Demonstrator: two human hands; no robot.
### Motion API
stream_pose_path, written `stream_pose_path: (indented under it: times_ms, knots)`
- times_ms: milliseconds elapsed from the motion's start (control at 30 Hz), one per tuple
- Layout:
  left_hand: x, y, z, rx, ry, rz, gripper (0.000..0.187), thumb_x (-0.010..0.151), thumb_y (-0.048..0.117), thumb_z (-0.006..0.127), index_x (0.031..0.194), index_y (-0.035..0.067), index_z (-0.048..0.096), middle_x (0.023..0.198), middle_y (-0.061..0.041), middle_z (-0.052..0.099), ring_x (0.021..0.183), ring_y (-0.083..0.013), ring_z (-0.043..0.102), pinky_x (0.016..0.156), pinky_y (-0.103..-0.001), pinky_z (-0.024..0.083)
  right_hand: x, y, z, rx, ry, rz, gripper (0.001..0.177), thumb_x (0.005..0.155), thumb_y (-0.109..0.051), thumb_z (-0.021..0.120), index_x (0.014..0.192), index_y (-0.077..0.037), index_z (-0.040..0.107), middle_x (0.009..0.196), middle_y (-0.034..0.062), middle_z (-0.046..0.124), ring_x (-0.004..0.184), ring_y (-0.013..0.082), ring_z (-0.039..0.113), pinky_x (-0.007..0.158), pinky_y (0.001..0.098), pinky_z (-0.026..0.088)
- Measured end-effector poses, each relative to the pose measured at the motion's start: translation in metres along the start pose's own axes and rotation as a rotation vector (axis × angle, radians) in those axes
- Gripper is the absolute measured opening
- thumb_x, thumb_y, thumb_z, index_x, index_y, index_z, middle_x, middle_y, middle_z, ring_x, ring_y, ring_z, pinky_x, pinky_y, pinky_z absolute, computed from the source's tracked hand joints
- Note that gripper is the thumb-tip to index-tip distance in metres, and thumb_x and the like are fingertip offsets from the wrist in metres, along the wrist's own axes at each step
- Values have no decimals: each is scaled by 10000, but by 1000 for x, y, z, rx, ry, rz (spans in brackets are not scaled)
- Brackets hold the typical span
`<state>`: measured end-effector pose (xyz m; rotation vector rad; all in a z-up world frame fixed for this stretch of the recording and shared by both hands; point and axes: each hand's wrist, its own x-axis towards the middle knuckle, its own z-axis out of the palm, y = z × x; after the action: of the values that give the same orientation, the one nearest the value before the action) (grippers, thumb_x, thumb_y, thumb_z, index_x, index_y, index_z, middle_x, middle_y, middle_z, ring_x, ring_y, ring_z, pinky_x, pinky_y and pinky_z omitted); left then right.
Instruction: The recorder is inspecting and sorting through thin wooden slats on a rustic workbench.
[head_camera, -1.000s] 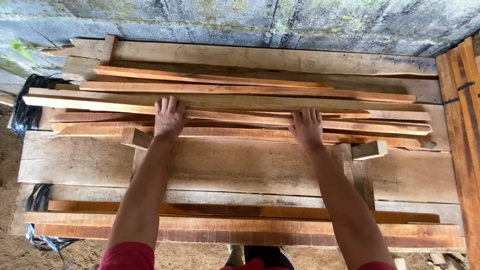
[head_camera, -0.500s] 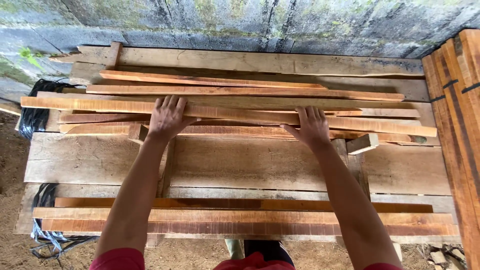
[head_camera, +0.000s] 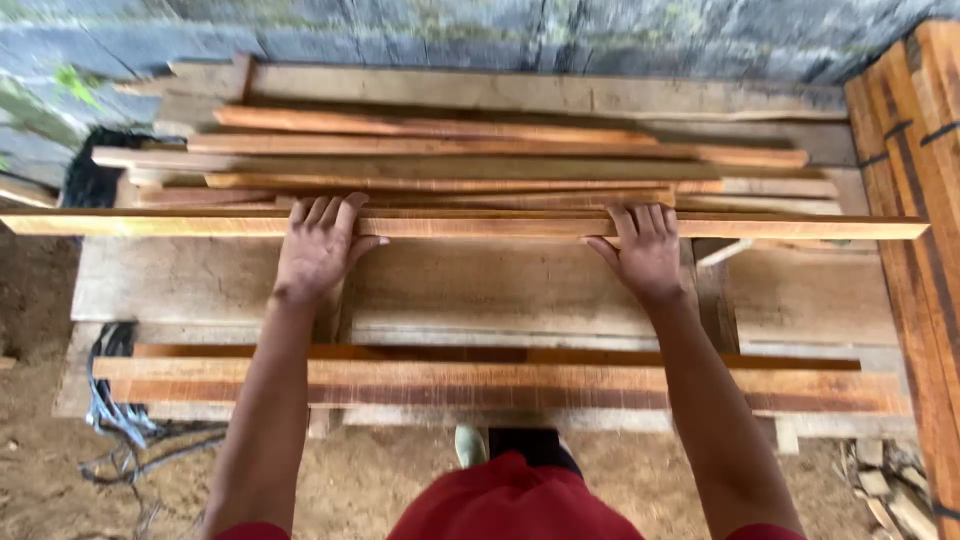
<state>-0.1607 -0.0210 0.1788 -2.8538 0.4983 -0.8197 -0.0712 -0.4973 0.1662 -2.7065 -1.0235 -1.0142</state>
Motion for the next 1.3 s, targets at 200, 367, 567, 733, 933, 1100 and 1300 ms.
stream_pose_path:
  times_ms: [200,367,567,733,933,1100,1300]
  knots:
    - [-32,47,-21,419,-174,398,912,1022,94,658,1604,579,151,1039,14,649,1119,-235,717,1272,-628,138,-87,-30,17,337,-1127,496,702,991,-724,472,1478,-224,548,1487,171,564,1336,482,547,1145,646,347]
    - [-109,71,74,-457,-958,-224,501,1036,573,444,1340,202,589,1318,-82,657,1268,-279,618,1096,-489,462,-124,-40,8,431,-1072,314,505,1046,-512,456,1280,-116,664,1166,200,742,1127,408,701,1014,533,503]
    - [-132,74,87,-399,-920,-291,499,1072,596,300,1253,247,606,1214,-29,690,1216,-200,644,1105,-406,430,-141,-37,10,400,-1060,398,536,1050,-586,410,1182,-122,642,1089,157,711,1109,369,691,983,523,508]
    - [-135,79,55,-494,-687,-329,453,1067,541,402,1172,219,702,1193,-56,747,1133,-252,708,989,-433,524,-143,-40,-24,374,-907,381,365,1021,-524,528,1112,-180,608,923,109,740,921,342,752,844,485,572]
    - [-140,84,56,-545,-956,-503,543,1059,652,291,1349,346,632,1366,42,662,1343,-181,568,1159,-425,407,-145,-45,-40,436,-1034,547,493,1033,-578,416,1362,-303,657,1320,66,698,1261,300,639,1119,471,477]
    - [-145,86,53,-538,-783,-428,364,1042,514,467,1201,262,676,1233,-1,724,1242,-195,644,1029,-382,478,-166,-45,-27,347,-883,556,412,965,-583,580,1151,-245,724,1098,28,702,1099,237,695,1029,395,534]
    - [-149,88,22,-644,-903,-584,383,1010,504,498,1175,269,752,1128,-59,772,1054,-351,719,926,-498,565,-172,-42,-22,424,-902,631,361,914,-546,683,1090,-263,821,1092,37,740,1024,303,721,951,447,582]
